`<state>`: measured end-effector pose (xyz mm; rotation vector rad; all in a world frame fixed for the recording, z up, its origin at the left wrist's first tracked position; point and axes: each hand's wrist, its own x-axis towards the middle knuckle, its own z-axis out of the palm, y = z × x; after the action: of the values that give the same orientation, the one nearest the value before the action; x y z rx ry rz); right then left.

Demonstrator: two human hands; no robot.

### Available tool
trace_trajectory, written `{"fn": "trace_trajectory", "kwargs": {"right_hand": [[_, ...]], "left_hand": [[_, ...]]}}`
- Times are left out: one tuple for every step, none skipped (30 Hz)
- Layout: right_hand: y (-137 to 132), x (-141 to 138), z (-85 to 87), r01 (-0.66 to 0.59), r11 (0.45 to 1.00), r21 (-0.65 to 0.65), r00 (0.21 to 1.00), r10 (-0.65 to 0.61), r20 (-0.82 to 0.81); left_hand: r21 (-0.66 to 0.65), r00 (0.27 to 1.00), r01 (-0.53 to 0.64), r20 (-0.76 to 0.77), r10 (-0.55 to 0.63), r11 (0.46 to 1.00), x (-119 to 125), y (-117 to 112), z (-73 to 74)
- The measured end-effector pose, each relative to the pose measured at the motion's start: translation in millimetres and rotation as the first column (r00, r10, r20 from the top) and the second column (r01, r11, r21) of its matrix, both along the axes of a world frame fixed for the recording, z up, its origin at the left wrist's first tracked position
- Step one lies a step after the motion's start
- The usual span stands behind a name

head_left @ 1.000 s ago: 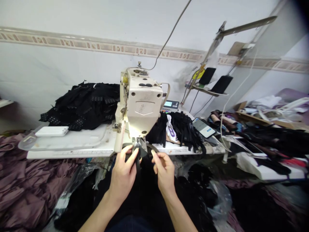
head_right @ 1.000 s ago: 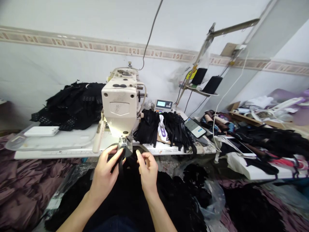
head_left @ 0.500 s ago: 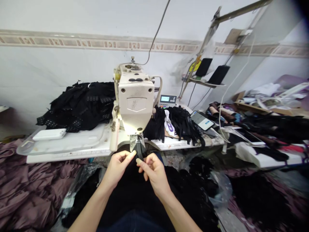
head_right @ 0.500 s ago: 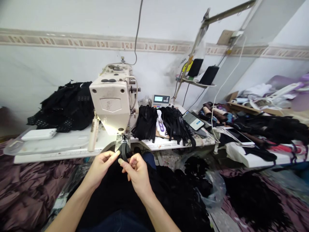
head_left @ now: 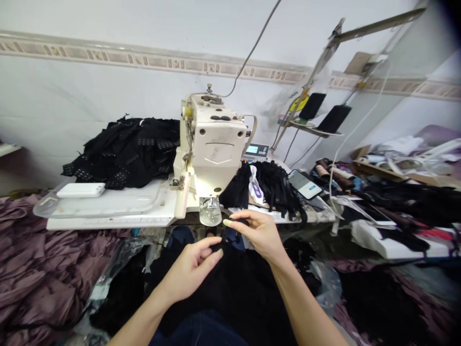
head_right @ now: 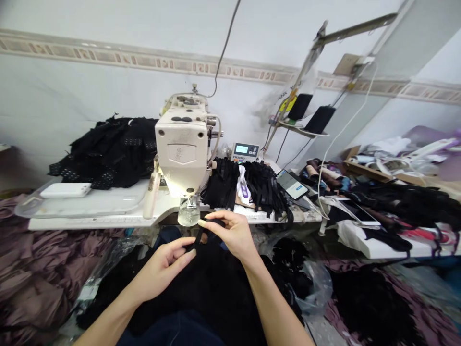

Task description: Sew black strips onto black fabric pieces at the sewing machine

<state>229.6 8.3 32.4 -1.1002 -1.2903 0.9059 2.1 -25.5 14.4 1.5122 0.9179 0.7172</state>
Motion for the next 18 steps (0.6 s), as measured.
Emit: {"fn": "trace_trajectory", "kwargs": {"right_hand": [[4,-2,-2.3,0.004,1.0,-0.013,1.0,-0.004,-0.015],[9,-4,-5.1,0.012,1.0,-0.024,0.999,-0.013,-0.032],[14,-6,-8.2,0.023,0.999,-0.034,0.999,-0.025,-0.048],[19,-8,-11.5,0.036,0.999,-0.04,0.998,-0.038,-0.059],[24,-10,-14.8,0.047,0.998,-0.042,0.997,-0.05,-0.062],[29,-12,-18.2,0.06,0.997,-0.038,0.996,-0.062,-0.06],[35,-14,-21.6,0.071,0.997,-0.028,0.996,-0.073,-0.054],[41,-16,-25.0,0.081,0.997,-0.012,0.996,-0.081,-0.042],[48,-18,-28.3,0.088,0.996,0.008,0.996,-0.088,-0.027],[55,-19,-31.3,0.095,0.995,0.029,0.996,-0.094,-0.007],[62,-19,-34.0,0.104,0.993,0.05,0.994,-0.105,0.019],[68,-19,-36.1,0.114,0.991,0.071,0.992,-0.118,0.05],[75,-18,-37.5,0.121,0.989,0.091,0.988,-0.128,0.084],[81,-17,-38.1,0.122,0.986,0.11,0.984,-0.134,0.117],[86,-16,-37.8,0.113,0.986,0.126,0.98,-0.132,0.148],[91,-15,-36.7,0.097,0.986,0.139,0.977,-0.121,0.177],[95,-14,-35.0,0.077,0.986,0.148,0.973,-0.107,0.203],[98,-14,-32.6,0.057,0.987,0.153,0.969,-0.091,0.228]], "left_hand": [[-0.023,0.999,-0.026,0.037,0.027,0.999,2,2,-0.4],[-0.034,0.996,-0.055,0.072,0.057,0.998,4,5,-0.5],[-0.033,0.991,-0.083,0.099,0.086,0.996,5,9,-0.2],[-0.023,0.987,-0.11,0.115,0.112,0.994,6,12,0.5],[-0.002,0.984,-0.137,0.114,0.136,0.991,6,14,1.4],[0.036,0.982,-0.17,0.094,0.166,0.985,5,17,2.4],[0.098,0.978,-0.208,0.053,0.203,0.973,4,19,3.2],[0.191,0.967,-0.249,0.001,0.253,0.95,3,20,3.6],[0.315,0.949,-0.282,-0.048,0.312,0.906,1,20,3.6],[0.457,0.923,-0.298,-0.085,0.374,0.838,-1,20,3.1],[0.6,0.897,-0.287,-0.106,0.43,0.746,-2,20,2.1],[0.726,0.877,-0.246,-0.115,0.467,0.642,-3,19,0.8],[0.823,0.865,-0.183,-0.125,0.485,0.538,-4,18,-0.7],[0.888,0.858,-0.107,-0.145,0.492,0.447,-5,18,-2.2],[0.925,0.851,-0.029,-0.176,0.495,0.378,-5,17,-3.6],[0.944,0.84,0.038,-0.208,0.501,0.327,-5,17,-4.8],[0.951,0.828,0.089,-0.235,0.508,0.295,-4,17,-5.7],[0.952,0.814,0.12,-0.257,0.521,0.282,-3,16,-6.4]]}}
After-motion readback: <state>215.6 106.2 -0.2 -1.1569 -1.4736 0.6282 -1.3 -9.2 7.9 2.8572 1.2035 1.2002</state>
